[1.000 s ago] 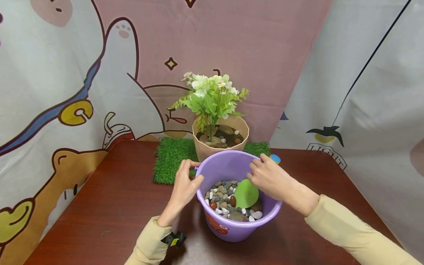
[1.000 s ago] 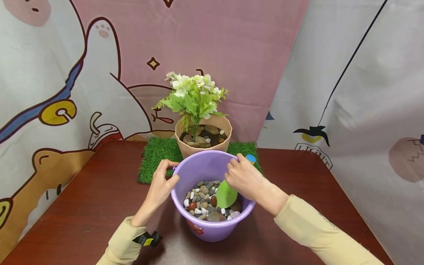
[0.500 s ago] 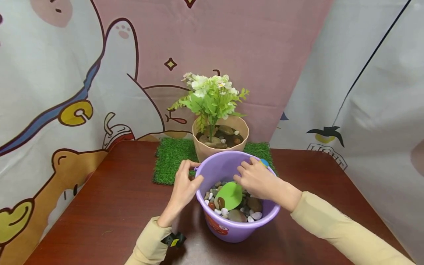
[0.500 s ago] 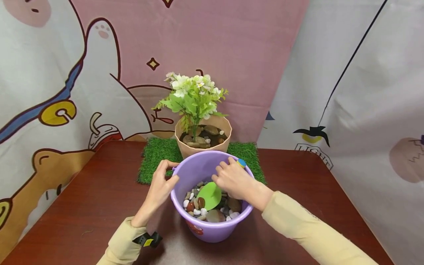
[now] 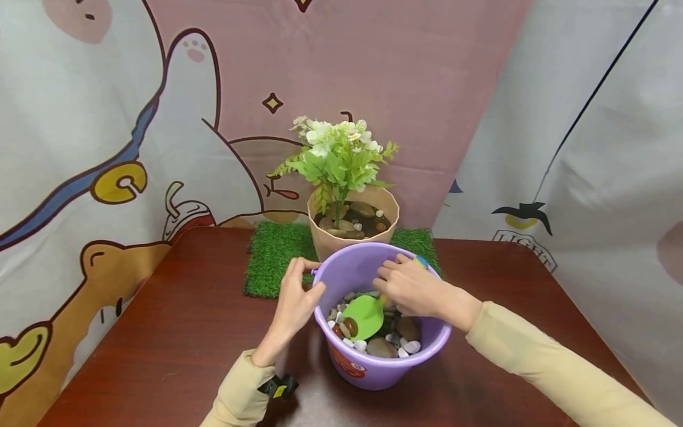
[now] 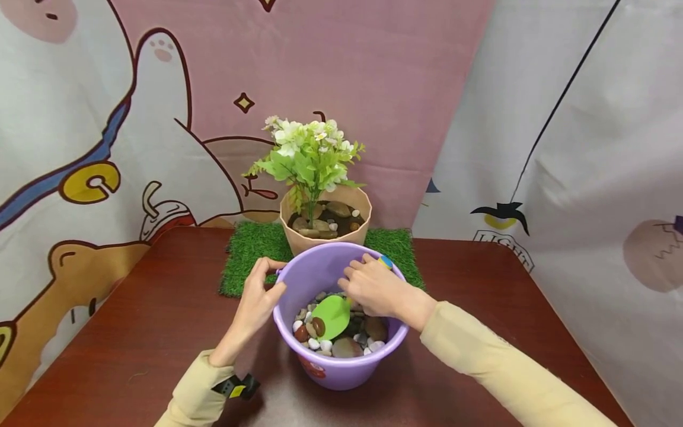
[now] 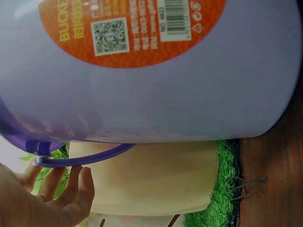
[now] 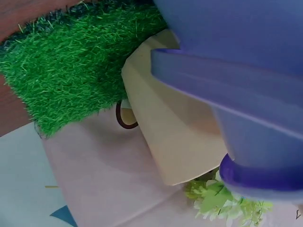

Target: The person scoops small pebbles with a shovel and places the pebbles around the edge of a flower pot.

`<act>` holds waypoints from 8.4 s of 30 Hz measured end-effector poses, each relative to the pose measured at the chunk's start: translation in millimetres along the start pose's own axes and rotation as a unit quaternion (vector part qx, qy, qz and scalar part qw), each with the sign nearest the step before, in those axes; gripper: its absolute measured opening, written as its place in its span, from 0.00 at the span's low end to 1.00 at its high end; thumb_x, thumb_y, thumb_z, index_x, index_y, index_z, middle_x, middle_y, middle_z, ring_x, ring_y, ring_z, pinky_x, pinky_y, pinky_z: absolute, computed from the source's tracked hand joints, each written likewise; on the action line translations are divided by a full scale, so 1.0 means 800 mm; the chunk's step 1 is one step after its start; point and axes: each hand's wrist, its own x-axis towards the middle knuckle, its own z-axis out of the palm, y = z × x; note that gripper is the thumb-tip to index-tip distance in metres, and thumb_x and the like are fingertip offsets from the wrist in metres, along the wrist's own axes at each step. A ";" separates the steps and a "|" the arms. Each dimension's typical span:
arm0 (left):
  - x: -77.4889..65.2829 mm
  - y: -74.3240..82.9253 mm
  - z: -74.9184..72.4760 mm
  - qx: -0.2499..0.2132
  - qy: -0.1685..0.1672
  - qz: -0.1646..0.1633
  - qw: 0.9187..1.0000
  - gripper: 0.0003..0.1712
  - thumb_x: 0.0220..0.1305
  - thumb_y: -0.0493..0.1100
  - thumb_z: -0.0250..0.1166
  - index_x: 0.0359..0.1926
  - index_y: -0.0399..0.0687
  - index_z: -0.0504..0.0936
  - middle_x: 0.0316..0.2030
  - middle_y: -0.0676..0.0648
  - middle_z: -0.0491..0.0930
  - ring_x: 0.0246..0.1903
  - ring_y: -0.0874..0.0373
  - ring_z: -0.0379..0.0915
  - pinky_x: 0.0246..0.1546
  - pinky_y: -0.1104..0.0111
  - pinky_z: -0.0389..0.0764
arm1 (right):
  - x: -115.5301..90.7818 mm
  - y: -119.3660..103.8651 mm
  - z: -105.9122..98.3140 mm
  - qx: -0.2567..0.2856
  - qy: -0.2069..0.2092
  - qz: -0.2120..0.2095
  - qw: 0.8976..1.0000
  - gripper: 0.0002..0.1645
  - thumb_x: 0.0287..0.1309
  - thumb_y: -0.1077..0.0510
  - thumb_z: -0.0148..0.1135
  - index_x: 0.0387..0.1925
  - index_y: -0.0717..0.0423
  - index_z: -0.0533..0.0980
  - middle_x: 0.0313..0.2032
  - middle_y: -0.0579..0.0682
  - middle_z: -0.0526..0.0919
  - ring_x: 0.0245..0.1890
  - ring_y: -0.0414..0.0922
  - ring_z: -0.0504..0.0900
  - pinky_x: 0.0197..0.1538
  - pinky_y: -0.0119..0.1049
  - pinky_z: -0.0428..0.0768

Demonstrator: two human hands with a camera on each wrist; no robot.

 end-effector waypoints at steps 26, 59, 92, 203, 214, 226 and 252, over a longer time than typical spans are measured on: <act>-0.001 0.000 -0.002 0.008 0.002 0.014 1.000 0.18 0.44 0.34 0.59 0.41 0.37 0.78 0.38 0.40 0.74 0.40 0.51 0.73 0.37 0.70 0.76 | -0.002 0.006 -0.004 0.095 0.019 0.019 0.995 0.17 0.35 0.48 0.74 0.26 0.47 0.75 0.24 0.41 0.75 0.29 0.41 0.73 0.33 0.34 0.67; -0.002 0.000 -0.002 0.005 0.000 -0.001 1.000 0.18 0.44 0.35 0.59 0.41 0.37 0.78 0.38 0.41 0.73 0.40 0.51 0.73 0.36 0.72 0.75 | -0.026 0.033 -0.019 0.233 0.077 0.049 0.968 0.11 0.44 0.53 0.71 0.32 0.43 0.78 0.33 0.37 0.79 0.34 0.33 0.74 0.38 0.30 0.69; -0.001 -0.001 -0.002 0.003 -0.003 -0.003 1.000 0.18 0.44 0.34 0.59 0.41 0.37 0.78 0.39 0.41 0.74 0.41 0.51 0.73 0.38 0.72 0.78 | -0.044 0.071 -0.041 0.183 0.081 0.156 0.967 0.09 0.45 0.55 0.71 0.31 0.45 0.80 0.30 0.38 0.81 0.29 0.33 0.72 0.36 0.33 0.68; -0.002 0.000 -0.002 0.012 -0.001 0.005 1.000 0.18 0.45 0.33 0.59 0.41 0.38 0.78 0.38 0.41 0.73 0.40 0.48 0.73 0.38 0.71 0.74 | -0.008 0.088 -0.054 -0.127 0.059 0.377 0.915 0.02 0.46 0.68 0.54 0.24 0.65 0.73 0.26 0.62 0.74 0.31 0.59 0.72 0.38 0.52 0.68; -0.001 0.000 -0.004 0.012 -0.001 0.005 1.000 0.18 0.45 0.34 0.59 0.41 0.38 0.78 0.38 0.41 0.73 0.40 0.52 0.72 0.38 0.72 0.75 | -0.026 0.056 -0.082 -0.162 0.156 0.315 0.922 0.02 0.40 0.69 0.57 0.20 0.64 0.72 0.23 0.60 0.74 0.26 0.58 0.72 0.34 0.53 0.68; 0.000 0.000 -0.004 0.007 -0.002 0.004 1.000 0.18 0.44 0.33 0.59 0.41 0.37 0.78 0.38 0.41 0.73 0.40 0.52 0.72 0.38 0.72 0.76 | -0.017 -0.009 -0.112 -0.177 0.126 0.229 0.949 0.15 0.52 0.70 0.41 0.16 0.61 0.71 0.18 0.57 0.69 0.18 0.55 0.70 0.26 0.44 0.66; -0.001 -0.002 -0.001 -0.001 -0.003 0.007 1.000 0.17 0.44 0.33 0.59 0.41 0.36 0.78 0.38 0.40 0.73 0.40 0.52 0.73 0.37 0.73 0.77 | -0.004 -0.038 -0.062 -0.208 0.019 0.146 0.967 0.12 0.43 0.67 0.60 0.11 0.56 0.75 0.15 0.51 0.68 0.18 0.48 0.68 0.28 0.38 0.64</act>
